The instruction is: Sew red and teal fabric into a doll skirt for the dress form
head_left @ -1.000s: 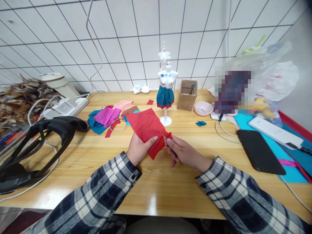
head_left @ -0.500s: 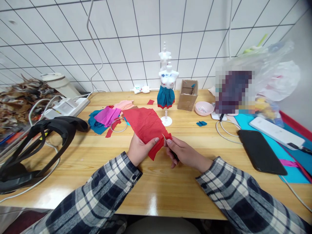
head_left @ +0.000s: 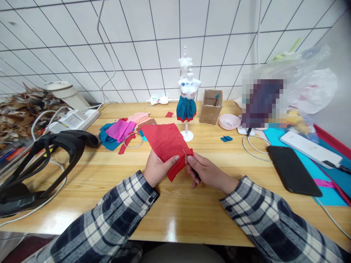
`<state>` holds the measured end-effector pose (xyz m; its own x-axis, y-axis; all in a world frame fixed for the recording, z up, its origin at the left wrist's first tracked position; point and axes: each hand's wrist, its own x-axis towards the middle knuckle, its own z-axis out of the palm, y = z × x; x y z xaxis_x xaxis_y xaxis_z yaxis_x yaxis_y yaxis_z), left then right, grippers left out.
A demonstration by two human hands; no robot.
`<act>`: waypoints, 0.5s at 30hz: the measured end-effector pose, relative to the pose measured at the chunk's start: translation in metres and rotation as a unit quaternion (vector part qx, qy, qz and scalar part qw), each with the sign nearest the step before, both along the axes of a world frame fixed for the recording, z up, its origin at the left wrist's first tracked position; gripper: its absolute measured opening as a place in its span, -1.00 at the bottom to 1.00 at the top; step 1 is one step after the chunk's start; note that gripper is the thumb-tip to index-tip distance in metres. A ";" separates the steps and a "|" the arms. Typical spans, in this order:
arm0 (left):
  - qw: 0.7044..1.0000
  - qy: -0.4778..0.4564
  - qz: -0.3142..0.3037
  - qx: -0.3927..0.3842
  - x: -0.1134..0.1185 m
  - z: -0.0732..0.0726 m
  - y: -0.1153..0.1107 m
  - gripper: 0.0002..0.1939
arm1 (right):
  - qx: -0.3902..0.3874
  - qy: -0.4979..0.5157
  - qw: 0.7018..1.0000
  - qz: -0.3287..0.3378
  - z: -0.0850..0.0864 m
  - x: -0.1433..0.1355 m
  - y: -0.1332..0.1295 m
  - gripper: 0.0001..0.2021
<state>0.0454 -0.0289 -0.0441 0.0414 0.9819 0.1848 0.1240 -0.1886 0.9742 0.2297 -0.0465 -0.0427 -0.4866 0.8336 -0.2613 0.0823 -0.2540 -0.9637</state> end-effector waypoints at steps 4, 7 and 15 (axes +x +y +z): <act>1.000 -0.027 -0.010 0.009 0.000 0.000 0.000 -0.57 | 0.000 0.007 1.000 0.002 0.001 0.000 0.000 -0.54; 0.999 -0.029 -0.013 0.008 0.001 0.000 0.000 -0.59 | -0.002 0.008 1.000 0.002 0.001 -0.001 0.001 -0.54; 1.000 -0.022 -0.001 -0.003 0.001 -0.002 0.001 -0.56 | 0.001 0.008 1.000 0.011 0.000 -0.001 -0.001 -0.57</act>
